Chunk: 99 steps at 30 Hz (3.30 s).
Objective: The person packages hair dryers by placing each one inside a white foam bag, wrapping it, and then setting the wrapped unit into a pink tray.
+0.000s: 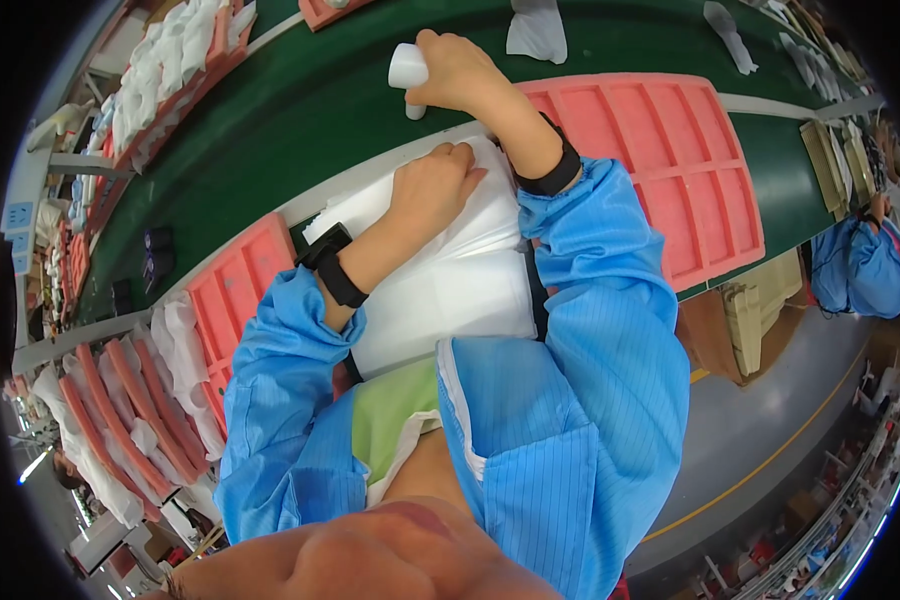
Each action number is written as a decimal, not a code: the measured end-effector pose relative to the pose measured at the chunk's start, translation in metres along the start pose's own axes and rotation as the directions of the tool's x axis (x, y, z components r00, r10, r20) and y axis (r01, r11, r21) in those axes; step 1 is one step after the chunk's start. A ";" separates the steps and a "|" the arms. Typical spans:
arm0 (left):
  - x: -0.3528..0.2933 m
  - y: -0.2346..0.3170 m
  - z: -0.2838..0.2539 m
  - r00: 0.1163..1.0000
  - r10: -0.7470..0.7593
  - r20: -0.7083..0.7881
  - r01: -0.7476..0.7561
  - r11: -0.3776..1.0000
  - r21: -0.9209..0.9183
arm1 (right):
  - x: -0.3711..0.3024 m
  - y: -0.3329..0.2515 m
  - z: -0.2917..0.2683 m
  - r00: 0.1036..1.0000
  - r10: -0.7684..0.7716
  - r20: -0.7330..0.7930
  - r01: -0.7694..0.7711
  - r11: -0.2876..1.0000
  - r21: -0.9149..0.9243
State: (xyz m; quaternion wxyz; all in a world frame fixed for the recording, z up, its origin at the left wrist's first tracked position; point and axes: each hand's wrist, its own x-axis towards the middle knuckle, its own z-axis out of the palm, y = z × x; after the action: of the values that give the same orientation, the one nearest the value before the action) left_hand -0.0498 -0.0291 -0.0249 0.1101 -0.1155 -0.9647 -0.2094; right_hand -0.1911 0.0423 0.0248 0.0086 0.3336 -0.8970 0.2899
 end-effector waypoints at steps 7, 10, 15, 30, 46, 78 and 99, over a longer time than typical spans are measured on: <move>-0.008 -0.025 -0.037 0.985 -0.129 0.115 0.166 0.893 -0.418 | -0.038 -0.013 -0.101 0.962 -0.077 -0.261 0.187 0.883 0.431; -0.024 -0.035 -0.068 0.961 -0.276 0.022 0.194 0.612 -0.766 | -0.057 0.030 -0.121 0.958 -0.073 -0.278 0.219 0.813 0.540; -0.036 -0.026 -0.096 0.922 -0.387 0.003 0.137 0.318 -0.938 | -0.079 -0.036 -0.122 0.944 -0.276 -0.182 0.331 0.759 0.561; -0.043 -0.047 -0.118 0.871 -0.492 0.000 0.174 0.308 -0.935 | -0.075 -0.063 -0.104 0.957 -0.264 -0.124 0.286 0.773 0.566; -0.051 -0.053 -0.122 0.787 -0.337 -0.517 -0.090 0.766 -0.637 | -0.058 -0.103 -0.024 0.776 -0.542 -0.324 0.613 0.767 0.187; -0.049 -0.035 -0.132 0.753 -0.165 -0.636 -0.267 0.808 -0.526 | -0.056 -0.102 -0.009 0.908 -0.407 -0.103 0.330 0.540 0.774; -0.049 -0.013 -0.133 0.504 -0.355 -0.787 -0.076 0.890 -0.450 | -0.062 -0.101 0.004 0.853 -0.340 -0.396 0.338 0.938 -0.078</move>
State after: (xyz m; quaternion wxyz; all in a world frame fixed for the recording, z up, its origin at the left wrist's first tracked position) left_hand 0.0148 -0.1070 0.0757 0.5233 0.0617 -0.7190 -0.4532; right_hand -0.0817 0.0153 0.0602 0.2451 0.4192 -0.8038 0.3438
